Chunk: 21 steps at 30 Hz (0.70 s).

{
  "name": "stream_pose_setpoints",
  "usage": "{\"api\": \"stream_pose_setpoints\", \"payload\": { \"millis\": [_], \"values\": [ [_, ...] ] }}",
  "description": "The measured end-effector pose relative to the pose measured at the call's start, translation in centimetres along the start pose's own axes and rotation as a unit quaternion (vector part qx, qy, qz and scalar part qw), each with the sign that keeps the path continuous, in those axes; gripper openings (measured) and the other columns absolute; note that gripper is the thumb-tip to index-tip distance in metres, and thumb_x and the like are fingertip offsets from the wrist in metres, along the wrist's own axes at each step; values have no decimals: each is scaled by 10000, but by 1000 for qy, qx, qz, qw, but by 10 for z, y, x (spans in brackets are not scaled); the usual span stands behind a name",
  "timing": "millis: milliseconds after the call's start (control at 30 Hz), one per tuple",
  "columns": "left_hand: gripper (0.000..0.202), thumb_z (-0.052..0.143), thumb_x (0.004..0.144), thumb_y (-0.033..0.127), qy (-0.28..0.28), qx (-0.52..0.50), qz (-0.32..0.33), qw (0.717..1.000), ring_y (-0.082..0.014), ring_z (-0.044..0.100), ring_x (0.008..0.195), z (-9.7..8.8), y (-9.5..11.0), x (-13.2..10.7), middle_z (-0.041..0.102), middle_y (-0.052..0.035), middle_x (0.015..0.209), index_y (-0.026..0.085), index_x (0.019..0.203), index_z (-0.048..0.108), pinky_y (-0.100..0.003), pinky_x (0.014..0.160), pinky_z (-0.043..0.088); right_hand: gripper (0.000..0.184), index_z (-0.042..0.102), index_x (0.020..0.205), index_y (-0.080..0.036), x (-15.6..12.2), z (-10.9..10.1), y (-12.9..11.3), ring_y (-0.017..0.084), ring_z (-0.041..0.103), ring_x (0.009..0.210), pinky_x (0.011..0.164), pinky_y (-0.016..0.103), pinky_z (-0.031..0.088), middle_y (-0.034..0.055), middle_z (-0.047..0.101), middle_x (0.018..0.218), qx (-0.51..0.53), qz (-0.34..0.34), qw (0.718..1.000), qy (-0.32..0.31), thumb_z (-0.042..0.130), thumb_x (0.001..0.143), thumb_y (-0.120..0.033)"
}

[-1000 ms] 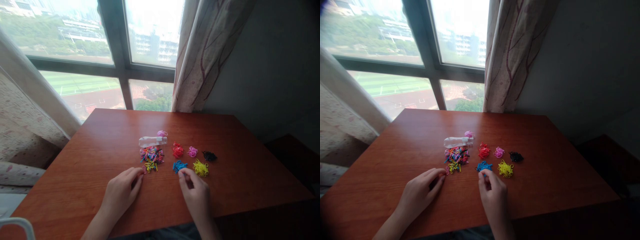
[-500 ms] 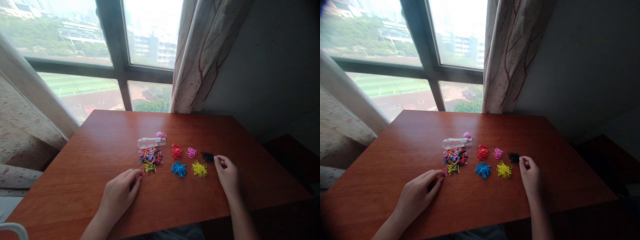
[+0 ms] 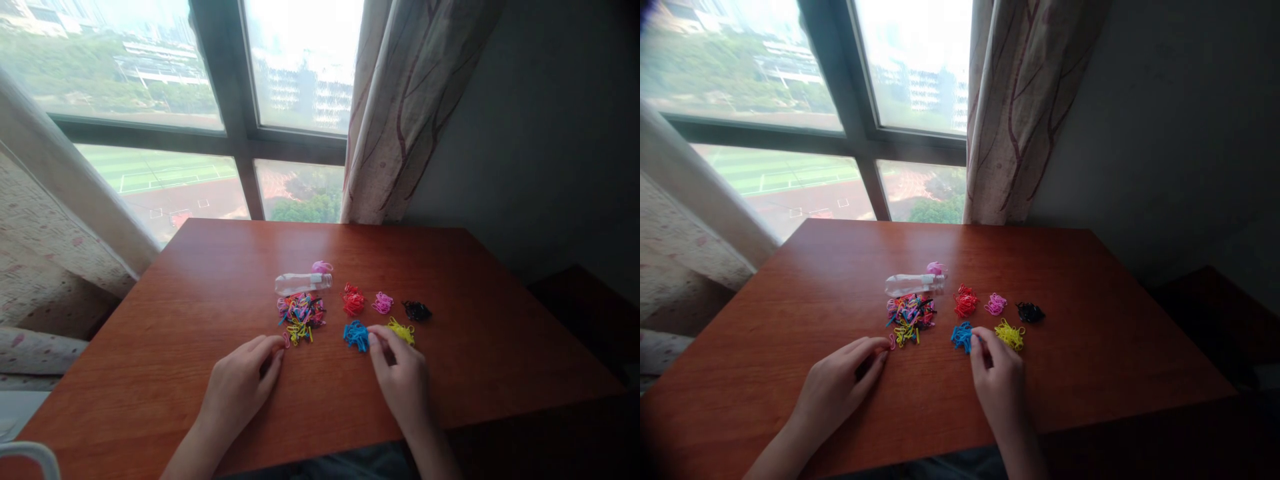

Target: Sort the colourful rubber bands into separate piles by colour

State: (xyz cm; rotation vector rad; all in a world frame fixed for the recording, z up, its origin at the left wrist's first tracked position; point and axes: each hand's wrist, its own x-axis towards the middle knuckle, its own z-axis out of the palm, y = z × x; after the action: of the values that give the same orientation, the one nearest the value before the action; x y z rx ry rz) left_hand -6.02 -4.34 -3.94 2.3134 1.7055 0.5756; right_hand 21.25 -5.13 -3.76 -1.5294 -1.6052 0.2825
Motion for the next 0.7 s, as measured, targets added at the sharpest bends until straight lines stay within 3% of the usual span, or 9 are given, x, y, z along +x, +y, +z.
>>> {"api": "stream_pose_setpoints", "payload": {
  "millis": [233, 500, 700],
  "values": [
    [200, 468, 941, 325, 3, -9, 3, 1000, -163, 698, 783, -2, 3, 0, 731, 17, 893, 272, 995, 653, -241, 641, 472, 208, 678, 940, -215, -23, 48, -42, 165, 671, 728, 698, 237, 468, 19, 714, 808, 40, -47, 988, -144, 471, 934, -196],
    [179, 483, 921, 298, 29, -15, -56, 998, -178, 708, 820, -2, 6, 5, 750, 8, 944, 263, 952, 656, -251, 683, 495, 227, 683, 900, -221, -26, 51, -43, 172, 661, 732, 673, 249, 436, 26, 710, 806, -1, -44, 985, -167, 459, 916, -181],
    [190, 503, 895, 285, 13, -1, -63, 998, -188, 715, 790, -2, 12, 19, 760, 7, 919, 256, 983, 670, -259, 635, 483, 225, 673, 906, -226, -26, 50, -45, 173, 651, 725, 670, 251, 411, 16, 703, 804, 4, -38, 984, -175, 454, 915, -175]
  ]
}}
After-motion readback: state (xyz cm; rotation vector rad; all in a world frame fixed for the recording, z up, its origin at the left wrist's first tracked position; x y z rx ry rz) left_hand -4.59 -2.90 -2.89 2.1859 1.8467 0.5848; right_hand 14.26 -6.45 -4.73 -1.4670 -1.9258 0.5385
